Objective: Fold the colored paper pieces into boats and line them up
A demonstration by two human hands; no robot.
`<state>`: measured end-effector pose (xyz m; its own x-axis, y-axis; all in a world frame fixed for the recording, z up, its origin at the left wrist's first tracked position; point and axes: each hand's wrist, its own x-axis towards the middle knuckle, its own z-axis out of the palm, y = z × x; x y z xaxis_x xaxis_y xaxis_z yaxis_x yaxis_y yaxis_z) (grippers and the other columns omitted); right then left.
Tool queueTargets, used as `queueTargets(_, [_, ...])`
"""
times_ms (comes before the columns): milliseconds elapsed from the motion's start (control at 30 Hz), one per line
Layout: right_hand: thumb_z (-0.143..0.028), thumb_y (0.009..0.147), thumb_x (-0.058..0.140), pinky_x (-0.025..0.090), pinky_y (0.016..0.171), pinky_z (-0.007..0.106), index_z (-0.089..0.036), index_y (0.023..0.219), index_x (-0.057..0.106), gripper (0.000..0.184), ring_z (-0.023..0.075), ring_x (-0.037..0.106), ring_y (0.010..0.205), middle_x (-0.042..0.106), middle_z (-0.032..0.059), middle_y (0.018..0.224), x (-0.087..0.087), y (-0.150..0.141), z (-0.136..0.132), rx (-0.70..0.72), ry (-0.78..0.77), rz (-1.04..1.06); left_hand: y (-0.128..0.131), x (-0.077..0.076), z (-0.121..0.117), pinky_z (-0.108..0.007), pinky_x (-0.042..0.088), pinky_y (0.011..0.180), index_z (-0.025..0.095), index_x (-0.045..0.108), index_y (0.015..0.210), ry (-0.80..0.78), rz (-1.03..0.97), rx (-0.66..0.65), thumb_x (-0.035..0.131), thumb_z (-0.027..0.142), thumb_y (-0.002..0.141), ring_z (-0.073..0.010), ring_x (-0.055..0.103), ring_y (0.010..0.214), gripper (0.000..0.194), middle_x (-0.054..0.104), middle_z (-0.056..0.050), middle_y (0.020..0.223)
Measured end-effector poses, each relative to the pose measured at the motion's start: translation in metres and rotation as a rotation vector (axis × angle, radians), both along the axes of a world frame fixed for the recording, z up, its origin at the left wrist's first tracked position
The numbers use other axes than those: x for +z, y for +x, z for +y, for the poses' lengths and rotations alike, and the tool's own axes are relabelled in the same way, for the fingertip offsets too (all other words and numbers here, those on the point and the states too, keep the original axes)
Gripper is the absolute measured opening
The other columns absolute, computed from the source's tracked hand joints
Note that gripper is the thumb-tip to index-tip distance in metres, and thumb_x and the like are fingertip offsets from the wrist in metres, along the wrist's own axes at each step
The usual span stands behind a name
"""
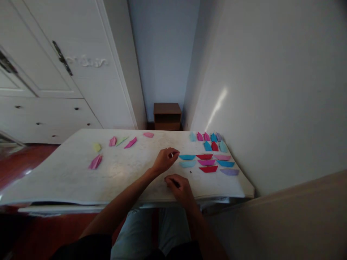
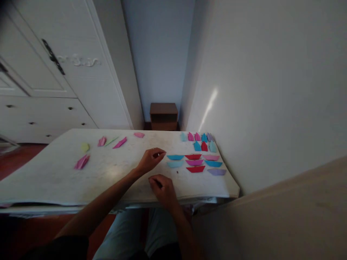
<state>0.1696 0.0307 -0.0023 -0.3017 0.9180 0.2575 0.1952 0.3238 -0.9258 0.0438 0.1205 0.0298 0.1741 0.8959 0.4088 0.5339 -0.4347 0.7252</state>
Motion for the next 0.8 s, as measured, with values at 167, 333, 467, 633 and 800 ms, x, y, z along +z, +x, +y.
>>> queueTargets(167, [-0.04, 0.087, 0.055, 0.045, 0.062, 0.025, -0.015, 0.089, 0.07, 0.029, 0.0156, 0.059, 0.067, 0.066, 0.0057, 0.074, -0.004, 0.0, 0.001, -0.01, -0.096, -0.027, -0.077, -0.016, -0.062, -0.022, 0.042, 0.057, 0.015, 0.071, 0.088, -0.131, -0.072, 0.138, 0.055, 0.032, 0.085, -0.0121, 0.058, 0.062, 0.023, 0.069, -0.004, 0.077])
queueTargets(333, [-0.047, 0.083, 0.058, 0.045, 0.057, 0.025, -0.013, 0.088, 0.068, 0.036, 0.0138, 0.056, 0.059, 0.064, 0.0052, 0.071, 0.003, -0.013, 0.014, -0.005, -0.223, -0.014, -0.125, -0.027, -0.099, -0.023, 0.044, 0.061, 0.015, 0.071, 0.085, -0.185, -0.193, 0.279, 0.056, 0.035, 0.083, -0.0137, 0.06, 0.065, 0.025, 0.069, -0.004, 0.075])
queueTargets(467, [-0.043, 0.081, 0.059, 0.046, 0.055, 0.024, -0.014, 0.095, 0.067, 0.034, 0.0131, 0.058, 0.059, 0.065, 0.0046, 0.075, 0.015, -0.04, 0.036, 0.068, -0.233, -0.058, -0.136, -0.03, -0.107, -0.022, 0.044, 0.054, 0.014, 0.07, 0.084, -0.248, -0.428, 0.298, 0.059, 0.04, 0.079, -0.0128, 0.058, 0.059, 0.029, 0.066, -0.004, 0.068])
queueTargets(633, [-0.037, 0.083, 0.055, 0.048, 0.055, 0.024, -0.014, 0.102, 0.062, 0.031, 0.0114, 0.06, 0.057, 0.066, 0.0055, 0.086, 0.029, -0.089, 0.093, 0.076, -0.05, -0.249, -0.138, -0.029, -0.106, -0.019, 0.039, 0.046, 0.012, 0.069, 0.086, -0.29, -0.699, 0.33, 0.063, 0.043, 0.074, -0.0091, 0.049, 0.049, 0.034, 0.061, -0.001, 0.063])
queueTargets(800, [-0.02, 0.082, 0.052, 0.048, 0.083, 0.029, -0.014, 0.118, 0.055, 0.037, 0.019, 0.06, 0.1, 0.058, 0.0129, 0.118, 0.039, -0.142, 0.168, -0.113, 0.155, -0.709, -0.138, -0.03, -0.107, -0.019, 0.04, 0.046, 0.012, 0.068, 0.085, -0.285, -0.797, 0.314, 0.064, 0.043, 0.074, -0.0087, 0.049, 0.051, 0.033, 0.06, -0.001, 0.063])
